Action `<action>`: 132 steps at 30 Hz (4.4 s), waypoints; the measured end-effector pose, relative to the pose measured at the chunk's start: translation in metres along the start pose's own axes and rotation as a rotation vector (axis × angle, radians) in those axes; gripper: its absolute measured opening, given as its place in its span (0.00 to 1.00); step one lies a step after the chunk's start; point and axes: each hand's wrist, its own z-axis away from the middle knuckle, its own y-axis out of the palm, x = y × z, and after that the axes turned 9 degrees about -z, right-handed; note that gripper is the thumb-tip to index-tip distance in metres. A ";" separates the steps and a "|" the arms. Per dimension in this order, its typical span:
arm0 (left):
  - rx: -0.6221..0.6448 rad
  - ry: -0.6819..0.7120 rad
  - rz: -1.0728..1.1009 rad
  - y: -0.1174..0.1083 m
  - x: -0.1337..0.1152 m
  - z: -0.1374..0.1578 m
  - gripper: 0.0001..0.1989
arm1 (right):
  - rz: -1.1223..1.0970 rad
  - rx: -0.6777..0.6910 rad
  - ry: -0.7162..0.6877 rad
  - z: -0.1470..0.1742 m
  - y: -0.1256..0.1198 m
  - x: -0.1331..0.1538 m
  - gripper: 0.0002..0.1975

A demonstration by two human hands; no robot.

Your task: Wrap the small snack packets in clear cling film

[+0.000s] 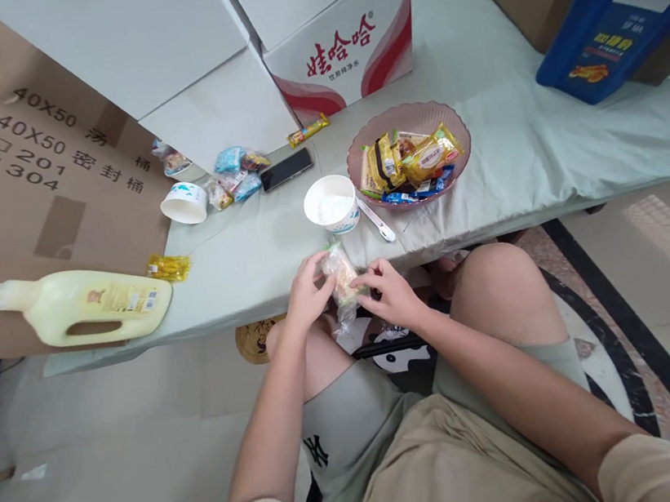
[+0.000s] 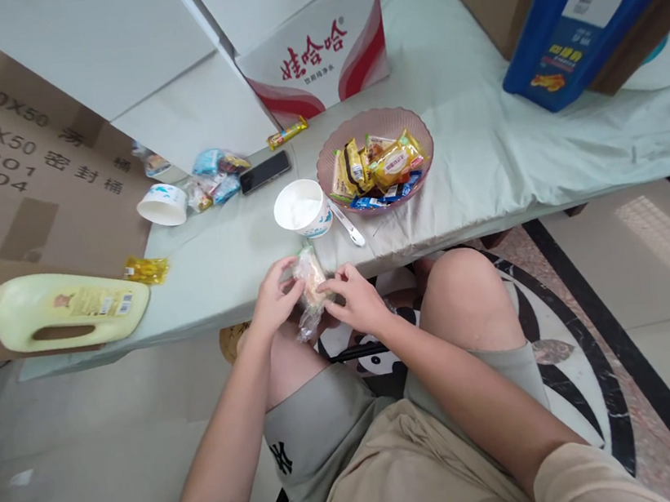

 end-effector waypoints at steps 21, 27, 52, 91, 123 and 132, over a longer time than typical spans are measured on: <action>-0.089 0.251 0.202 0.063 -0.015 0.006 0.09 | -0.234 -0.392 0.168 0.003 -0.004 -0.011 0.21; -0.140 0.319 0.397 0.062 -0.015 0.008 0.05 | -0.462 -0.353 0.282 0.010 -0.009 -0.007 0.23; -0.324 -0.351 1.113 0.047 -0.018 0.013 0.22 | 0.756 -0.265 0.075 -0.014 -0.034 -0.006 0.17; -0.569 -0.218 0.774 0.052 -0.009 0.017 0.24 | 0.241 0.099 0.234 0.017 -0.027 0.024 0.16; -0.411 -0.381 1.134 0.050 -0.010 0.016 0.30 | -0.449 -0.353 0.346 0.003 -0.038 -0.006 0.25; -0.104 -0.269 1.073 0.058 -0.020 0.027 0.34 | -0.139 -0.142 0.178 0.008 -0.037 0.008 0.29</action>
